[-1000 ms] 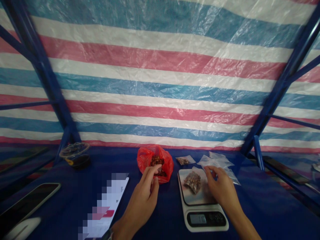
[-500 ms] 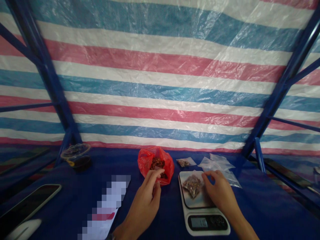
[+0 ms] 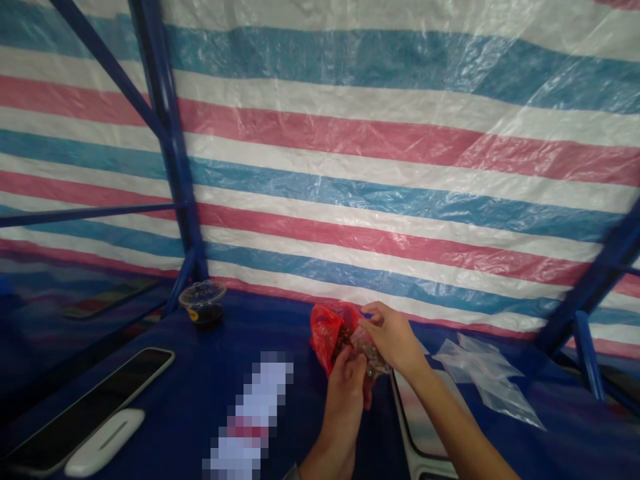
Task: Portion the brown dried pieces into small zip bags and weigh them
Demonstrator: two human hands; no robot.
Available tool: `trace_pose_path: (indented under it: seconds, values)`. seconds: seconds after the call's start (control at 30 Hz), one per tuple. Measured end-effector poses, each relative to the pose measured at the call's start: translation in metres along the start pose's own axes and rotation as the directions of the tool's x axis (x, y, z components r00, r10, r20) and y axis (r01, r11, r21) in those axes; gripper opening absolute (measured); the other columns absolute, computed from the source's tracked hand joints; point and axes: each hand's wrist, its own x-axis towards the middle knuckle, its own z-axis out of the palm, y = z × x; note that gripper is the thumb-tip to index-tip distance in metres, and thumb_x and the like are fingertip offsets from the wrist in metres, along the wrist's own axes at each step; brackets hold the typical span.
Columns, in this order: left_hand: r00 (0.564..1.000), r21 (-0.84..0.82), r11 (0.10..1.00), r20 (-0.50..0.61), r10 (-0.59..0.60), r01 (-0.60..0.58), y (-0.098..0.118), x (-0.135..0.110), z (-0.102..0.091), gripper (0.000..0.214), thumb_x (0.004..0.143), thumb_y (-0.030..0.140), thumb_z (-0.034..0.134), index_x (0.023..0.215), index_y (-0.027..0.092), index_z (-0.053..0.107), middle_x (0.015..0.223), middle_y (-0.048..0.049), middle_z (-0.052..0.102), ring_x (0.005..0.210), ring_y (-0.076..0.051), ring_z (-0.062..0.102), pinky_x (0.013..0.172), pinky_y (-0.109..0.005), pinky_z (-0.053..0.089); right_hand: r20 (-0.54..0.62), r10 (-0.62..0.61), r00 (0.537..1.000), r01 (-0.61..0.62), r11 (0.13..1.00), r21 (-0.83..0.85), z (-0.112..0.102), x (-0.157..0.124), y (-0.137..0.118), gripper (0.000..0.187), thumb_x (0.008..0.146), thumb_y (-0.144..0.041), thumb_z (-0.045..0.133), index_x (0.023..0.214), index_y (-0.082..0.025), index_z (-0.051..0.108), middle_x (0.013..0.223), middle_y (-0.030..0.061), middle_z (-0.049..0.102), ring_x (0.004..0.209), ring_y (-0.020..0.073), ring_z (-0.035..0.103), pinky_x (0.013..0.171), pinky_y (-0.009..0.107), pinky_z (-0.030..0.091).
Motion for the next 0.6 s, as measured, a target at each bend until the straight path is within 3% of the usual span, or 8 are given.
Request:
trace_pose_path:
  seconds: [0.1, 0.27, 0.4, 0.6]
  values:
    - [1.0, -0.06, 0.998, 0.018, -0.014, 0.015, 0.0, 0.01, -0.002, 0.077, 0.068, 0.077, 0.078, 0.108, 0.011, 0.073, 0.046, 0.006, 0.052, 0.037, -0.01, 0.043, 0.038, -0.021, 0.03, 0.025, -0.008, 1.0, 0.009, 0.999, -0.04, 0.008, 0.013, -0.004, 0.022, 0.075, -0.035, 0.067, 0.093, -0.024, 0.072, 0.062, -0.0019, 0.071, 0.059, 0.0208, 0.067, 0.058, 0.029, 0.046]
    - [1.0, -0.145, 0.989, -0.015, -0.02, 0.018, -0.002, 0.014, 0.002, 0.082, 0.068, 0.084, 0.07, 0.107, 0.013, 0.072, 0.044, 0.0073, 0.048, 0.035, -0.008, 0.037, 0.037, -0.02, 0.024, 0.046, 0.004, 0.999, 0.0, 0.996, -0.09, 0.017, 0.018, -0.008, 0.021, 0.073, -0.033, 0.067, 0.091, -0.024, 0.073, 0.068, -0.0007, 0.073, 0.063, 0.022, 0.069, 0.061, 0.03, 0.048]
    - [0.999, -0.157, 0.987, -0.015, -0.036, 0.033, -0.002, 0.017, 0.002, 0.076, 0.074, 0.074, 0.071, 0.119, 0.013, 0.07, 0.044, 0.0083, 0.049, 0.034, -0.008, 0.037, 0.038, -0.02, 0.023, 0.06, 0.013, 0.998, -0.007, 0.995, -0.101, 0.023, 0.019, -0.009, 0.02, 0.074, -0.033, 0.066, 0.09, -0.024, 0.073, 0.064, -0.0018, 0.07, 0.061, 0.0217, 0.068, 0.058, 0.03, 0.047]
    - [0.995, -0.112, 0.988, 0.003, -0.103, 0.102, 0.003, 0.021, -0.003, 0.053, 0.087, 0.055, 0.066, 0.117, 0.012, 0.071, 0.041, 0.0065, 0.05, 0.033, -0.01, 0.04, 0.037, -0.019, 0.025, 0.067, -0.006, 0.998, 0.012, 0.995, -0.099, 0.024, 0.018, -0.005, 0.018, 0.075, -0.034, 0.067, 0.09, -0.025, 0.072, 0.065, -0.0019, 0.072, 0.062, 0.0218, 0.07, 0.059, 0.03, 0.048]
